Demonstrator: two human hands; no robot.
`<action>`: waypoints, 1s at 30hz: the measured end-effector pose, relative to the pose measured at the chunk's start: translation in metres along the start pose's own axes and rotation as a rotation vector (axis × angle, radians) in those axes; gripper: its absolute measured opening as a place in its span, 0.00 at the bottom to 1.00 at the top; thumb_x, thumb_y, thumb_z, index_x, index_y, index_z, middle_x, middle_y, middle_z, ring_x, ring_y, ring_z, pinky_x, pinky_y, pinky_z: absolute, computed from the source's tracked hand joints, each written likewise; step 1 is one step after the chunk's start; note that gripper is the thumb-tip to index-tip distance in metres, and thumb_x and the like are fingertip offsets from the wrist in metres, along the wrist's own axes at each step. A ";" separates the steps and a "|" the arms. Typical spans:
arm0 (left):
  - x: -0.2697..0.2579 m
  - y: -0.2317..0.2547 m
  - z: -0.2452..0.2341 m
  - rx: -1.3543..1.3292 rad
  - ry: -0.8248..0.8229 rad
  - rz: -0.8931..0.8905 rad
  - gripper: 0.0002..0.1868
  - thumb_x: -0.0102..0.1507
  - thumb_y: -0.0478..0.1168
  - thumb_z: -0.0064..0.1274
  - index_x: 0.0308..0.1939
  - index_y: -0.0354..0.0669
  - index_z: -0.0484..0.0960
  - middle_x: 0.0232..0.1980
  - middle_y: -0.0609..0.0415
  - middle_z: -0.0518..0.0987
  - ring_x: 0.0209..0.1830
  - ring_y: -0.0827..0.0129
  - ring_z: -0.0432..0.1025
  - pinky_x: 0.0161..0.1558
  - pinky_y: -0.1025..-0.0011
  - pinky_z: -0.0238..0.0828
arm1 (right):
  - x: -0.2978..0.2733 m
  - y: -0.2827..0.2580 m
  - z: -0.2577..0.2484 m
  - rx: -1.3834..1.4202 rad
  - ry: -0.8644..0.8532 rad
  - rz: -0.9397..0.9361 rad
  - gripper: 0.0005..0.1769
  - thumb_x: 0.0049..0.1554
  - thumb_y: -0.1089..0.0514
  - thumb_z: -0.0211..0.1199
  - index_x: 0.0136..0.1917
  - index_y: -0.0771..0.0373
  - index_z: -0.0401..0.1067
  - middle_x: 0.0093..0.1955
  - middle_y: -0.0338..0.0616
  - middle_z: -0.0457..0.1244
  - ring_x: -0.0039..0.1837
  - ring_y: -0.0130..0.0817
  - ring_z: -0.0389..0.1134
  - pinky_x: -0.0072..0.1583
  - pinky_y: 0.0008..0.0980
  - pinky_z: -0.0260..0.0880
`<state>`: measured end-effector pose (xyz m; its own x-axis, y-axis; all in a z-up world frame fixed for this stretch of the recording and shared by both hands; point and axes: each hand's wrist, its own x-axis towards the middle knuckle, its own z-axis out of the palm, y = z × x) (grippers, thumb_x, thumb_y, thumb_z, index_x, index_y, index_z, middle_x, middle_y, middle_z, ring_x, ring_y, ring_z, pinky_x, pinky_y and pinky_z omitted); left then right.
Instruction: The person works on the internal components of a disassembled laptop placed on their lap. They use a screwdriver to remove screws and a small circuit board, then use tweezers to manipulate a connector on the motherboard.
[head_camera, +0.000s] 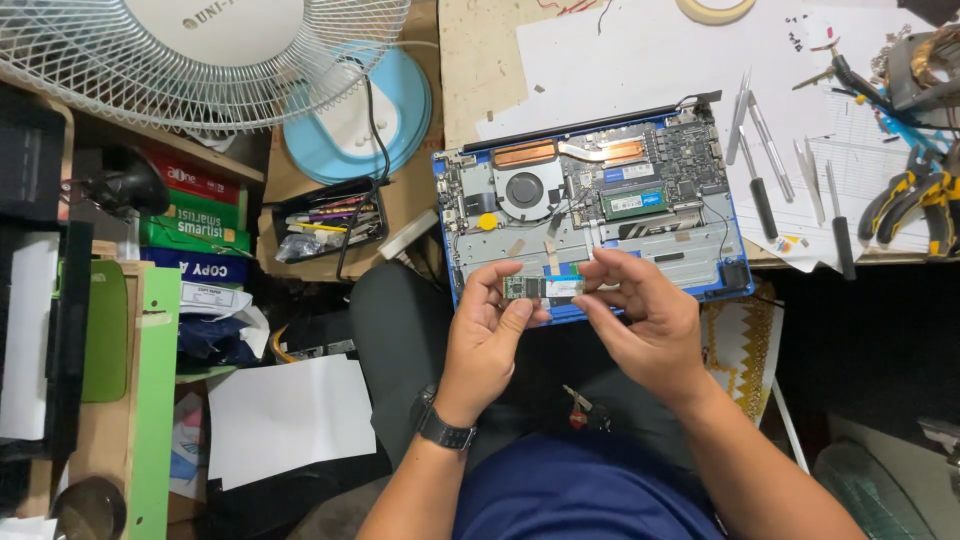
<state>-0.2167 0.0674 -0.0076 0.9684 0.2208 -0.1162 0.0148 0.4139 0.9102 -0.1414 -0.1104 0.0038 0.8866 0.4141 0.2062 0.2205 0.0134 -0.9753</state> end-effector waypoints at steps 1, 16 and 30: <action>0.000 -0.001 -0.002 -0.001 0.001 -0.001 0.19 0.70 0.33 0.48 0.66 0.39 0.66 0.51 0.55 0.75 0.46 0.75 0.74 0.53 0.73 0.75 | 0.000 0.001 0.000 -0.001 -0.001 0.001 0.29 0.57 0.75 0.65 0.71 0.70 0.63 0.60 0.47 0.67 0.60 0.28 0.71 0.61 0.28 0.77; -0.001 -0.002 -0.007 -0.008 -0.013 -0.010 0.18 0.71 0.31 0.48 0.65 0.36 0.69 0.51 0.53 0.77 0.47 0.73 0.74 0.55 0.73 0.74 | 0.003 0.004 0.001 -0.021 0.003 0.018 0.29 0.58 0.75 0.65 0.71 0.70 0.62 0.60 0.48 0.67 0.62 0.29 0.71 0.62 0.29 0.76; -0.002 -0.006 -0.007 0.019 -0.026 0.003 0.17 0.72 0.30 0.48 0.65 0.37 0.70 0.49 0.55 0.76 0.47 0.74 0.73 0.54 0.73 0.73 | 0.001 0.005 -0.001 -0.013 0.002 0.001 0.28 0.58 0.76 0.64 0.70 0.71 0.64 0.61 0.48 0.66 0.62 0.29 0.71 0.63 0.29 0.76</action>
<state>-0.2202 0.0711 -0.0159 0.9746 0.1985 -0.1036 0.0168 0.3964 0.9179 -0.1387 -0.1107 -0.0007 0.8876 0.4121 0.2056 0.2249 0.0016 -0.9744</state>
